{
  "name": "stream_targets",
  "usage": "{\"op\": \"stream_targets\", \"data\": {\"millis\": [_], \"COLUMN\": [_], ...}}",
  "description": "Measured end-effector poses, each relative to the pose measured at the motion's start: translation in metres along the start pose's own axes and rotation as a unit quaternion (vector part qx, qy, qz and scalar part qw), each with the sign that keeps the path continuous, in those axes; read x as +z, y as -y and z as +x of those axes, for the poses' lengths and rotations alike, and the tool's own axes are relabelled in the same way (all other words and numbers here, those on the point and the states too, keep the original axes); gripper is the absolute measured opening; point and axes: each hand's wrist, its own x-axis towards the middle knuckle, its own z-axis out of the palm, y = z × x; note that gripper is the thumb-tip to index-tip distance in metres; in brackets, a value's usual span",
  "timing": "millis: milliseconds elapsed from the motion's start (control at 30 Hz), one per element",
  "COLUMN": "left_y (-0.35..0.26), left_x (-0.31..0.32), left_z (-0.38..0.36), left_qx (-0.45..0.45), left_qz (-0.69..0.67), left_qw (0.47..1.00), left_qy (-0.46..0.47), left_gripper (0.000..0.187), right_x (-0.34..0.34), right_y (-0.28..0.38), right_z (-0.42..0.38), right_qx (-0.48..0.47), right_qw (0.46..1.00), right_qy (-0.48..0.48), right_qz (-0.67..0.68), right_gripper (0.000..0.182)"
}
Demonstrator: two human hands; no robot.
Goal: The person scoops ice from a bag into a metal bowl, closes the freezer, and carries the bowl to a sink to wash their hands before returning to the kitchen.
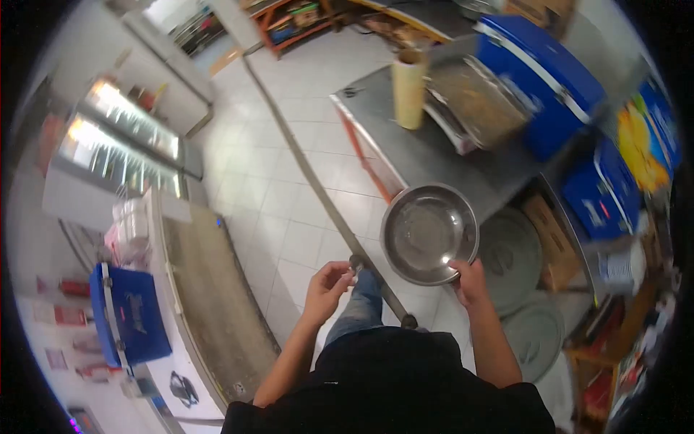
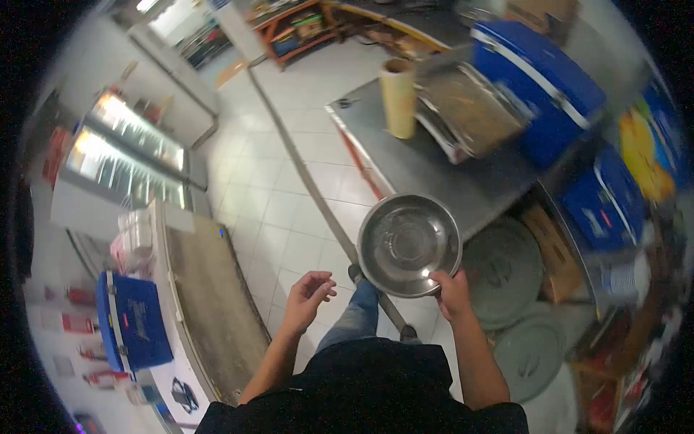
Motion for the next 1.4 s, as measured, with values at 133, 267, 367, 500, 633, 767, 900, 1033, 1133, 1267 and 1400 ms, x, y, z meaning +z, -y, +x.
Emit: {"op": "stream_targets", "data": {"millis": [133,267,367,500,633,767,900,1033,1133,1267,1400], "left_y": [-0.039,-0.065,-0.090,-0.114,-0.146,-0.165,-0.186,-0.201,-0.188,-0.145,-0.158], "left_x": [-0.056,-0.150,-0.213,-0.285,-0.347,-0.419,-0.506,-0.591,-0.648,-0.733,-0.828], "left_z": [0.065,0.144,0.212,0.309,0.422,0.554,0.660,0.708,0.741,0.788,0.873], "left_qx": [0.070,0.062,0.063,0.044,0.029,0.045,-0.005,-0.038,-0.111,-0.137,-0.164], "left_qz": [-0.059,-0.027,-0.062,-0.088,-0.003,0.037,-0.213,-0.445,-0.499,-0.425,-0.369], "left_qw": [0.995,0.997,0.994,0.994,0.994,0.978,0.943,0.876,0.826,0.856,0.873], "left_qy": [-0.030,-0.040,-0.057,-0.057,-0.107,-0.200,-0.254,-0.181,-0.239,-0.260,-0.272], "left_gripper": [0.060,0.075,0.069,0.053,0.022,0.018,0.022,0.024,0.024,0.025,0.026], "right_x": [0.135,0.243,0.305,0.399,0.476,0.560,0.671,0.780,0.865,0.988,1.108], "right_y": [0.011,0.012,0.023,0.039,0.041,0.040,0.075,0.084,0.064,0.066,0.071], "right_z": [0.065,0.144,0.211,0.280,0.363,0.481,0.584,0.701,0.794,0.888,0.972], "right_qx": [0.060,0.052,0.111,0.136,0.122,0.090,0.069,0.066,0.098,0.069,0.044], "right_qw": [0.992,0.980,0.943,0.922,0.926,0.936,0.925,0.917,0.944,0.955,0.970], "right_qy": [0.106,0.161,0.247,0.257,0.246,0.251,0.262,0.312,0.246,0.202,0.174], "right_qz": [-0.031,-0.106,-0.195,-0.255,-0.259,-0.228,-0.266,-0.237,-0.196,-0.204,-0.161], "right_gripper": [0.064,0.062,0.087,0.087,0.087,0.087,0.086,0.080,0.081,0.082,0.075]}}
